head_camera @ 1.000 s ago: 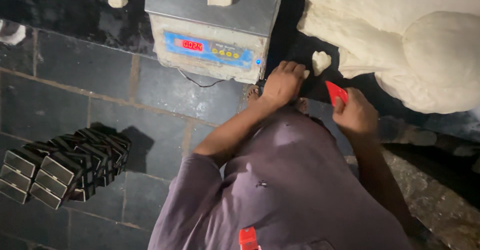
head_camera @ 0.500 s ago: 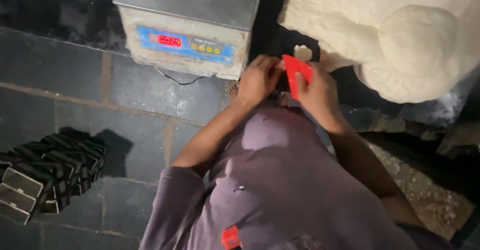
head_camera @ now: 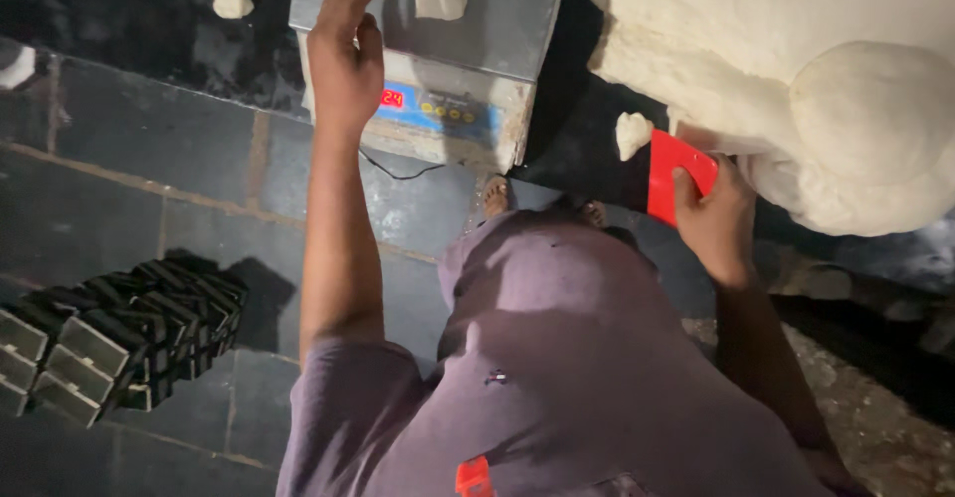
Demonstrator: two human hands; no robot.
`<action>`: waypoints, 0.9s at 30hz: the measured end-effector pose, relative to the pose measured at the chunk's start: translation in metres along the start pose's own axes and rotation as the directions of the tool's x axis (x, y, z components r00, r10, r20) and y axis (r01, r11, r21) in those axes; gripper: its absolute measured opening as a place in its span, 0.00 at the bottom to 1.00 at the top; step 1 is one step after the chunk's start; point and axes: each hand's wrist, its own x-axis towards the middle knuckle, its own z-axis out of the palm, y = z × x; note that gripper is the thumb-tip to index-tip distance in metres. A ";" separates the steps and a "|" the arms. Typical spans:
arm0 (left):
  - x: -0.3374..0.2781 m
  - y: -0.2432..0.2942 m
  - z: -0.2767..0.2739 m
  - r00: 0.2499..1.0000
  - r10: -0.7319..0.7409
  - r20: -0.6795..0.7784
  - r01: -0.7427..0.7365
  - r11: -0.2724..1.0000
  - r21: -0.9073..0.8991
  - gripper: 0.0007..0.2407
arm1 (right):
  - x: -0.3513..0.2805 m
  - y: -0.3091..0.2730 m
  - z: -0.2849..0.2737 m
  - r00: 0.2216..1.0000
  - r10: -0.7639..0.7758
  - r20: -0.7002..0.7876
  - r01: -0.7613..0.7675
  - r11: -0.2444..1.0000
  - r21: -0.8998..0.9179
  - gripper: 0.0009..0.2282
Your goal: The person repeatedly cuts small pieces of dough from a large mass using a red plastic scraper, places each piece on a digital scale to check weight, and then moves the portioned dough to the side of the table.
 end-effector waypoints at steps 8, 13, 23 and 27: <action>0.000 -0.021 0.001 0.996 -0.072 -0.056 0.071 0.997 -0.019 0.13 | -0.011 -0.016 -0.007 0.902 0.230 0.364 -0.057 0.902 -0.428 0.09; 0.003 -0.018 0.004 0.994 -0.092 -0.065 0.089 0.995 -0.056 0.14 | -0.002 -0.011 -0.001 0.891 0.224 0.396 -0.029 0.896 -0.443 0.10; 0.013 0.021 0.031 1.000 -0.014 0.012 0.013 0.997 0.074 0.17 | -0.010 0.003 0.004 0.970 0.020 0.241 0.072 0.927 -0.368 0.10; -0.031 0.067 0.108 0.994 0.065 0.092 -0.062 0.997 -0.035 0.11 | -0.006 -0.002 0.014 0.986 -0.141 0.086 0.156 0.965 -0.211 0.07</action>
